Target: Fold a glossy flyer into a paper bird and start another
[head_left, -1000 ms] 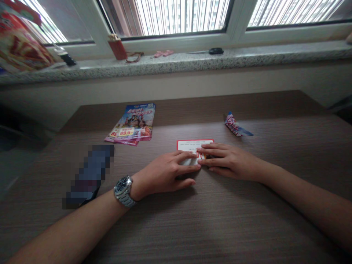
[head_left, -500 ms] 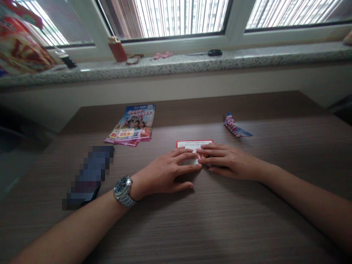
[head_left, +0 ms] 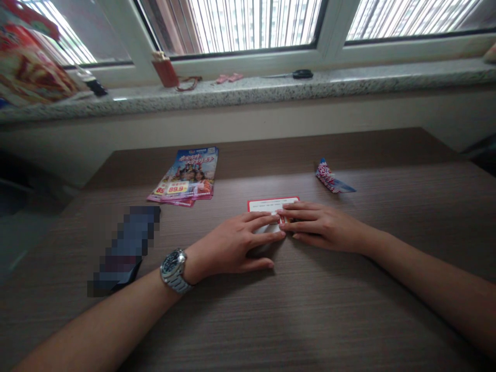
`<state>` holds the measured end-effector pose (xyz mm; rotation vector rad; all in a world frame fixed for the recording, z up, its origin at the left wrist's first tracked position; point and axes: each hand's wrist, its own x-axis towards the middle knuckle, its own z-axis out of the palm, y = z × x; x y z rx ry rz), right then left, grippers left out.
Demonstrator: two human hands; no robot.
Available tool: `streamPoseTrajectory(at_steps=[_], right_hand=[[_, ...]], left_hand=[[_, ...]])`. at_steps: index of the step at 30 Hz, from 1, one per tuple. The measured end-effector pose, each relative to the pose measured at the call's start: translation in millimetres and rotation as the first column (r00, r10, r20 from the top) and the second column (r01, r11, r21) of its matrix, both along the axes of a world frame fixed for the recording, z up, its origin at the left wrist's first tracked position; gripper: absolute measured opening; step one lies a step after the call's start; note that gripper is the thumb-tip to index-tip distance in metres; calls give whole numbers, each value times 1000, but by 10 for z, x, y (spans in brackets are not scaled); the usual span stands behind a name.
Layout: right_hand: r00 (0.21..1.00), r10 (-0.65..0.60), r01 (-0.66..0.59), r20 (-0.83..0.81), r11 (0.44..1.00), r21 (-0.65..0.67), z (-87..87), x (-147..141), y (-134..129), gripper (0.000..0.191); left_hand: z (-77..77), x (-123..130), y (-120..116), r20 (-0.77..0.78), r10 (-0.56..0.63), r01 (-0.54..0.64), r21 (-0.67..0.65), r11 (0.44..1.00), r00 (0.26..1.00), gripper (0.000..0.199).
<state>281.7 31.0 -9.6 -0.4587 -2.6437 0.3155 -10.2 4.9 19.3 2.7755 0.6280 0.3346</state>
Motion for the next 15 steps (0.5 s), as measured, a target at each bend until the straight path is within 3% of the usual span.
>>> streamPoseTrajectory(at_steps=[15], right_hand=[[1000,20,-20,21,1000,-24,-2,3,23,39]], left_hand=[[26,10,-2,-70,11,-9,34,999,998,57]])
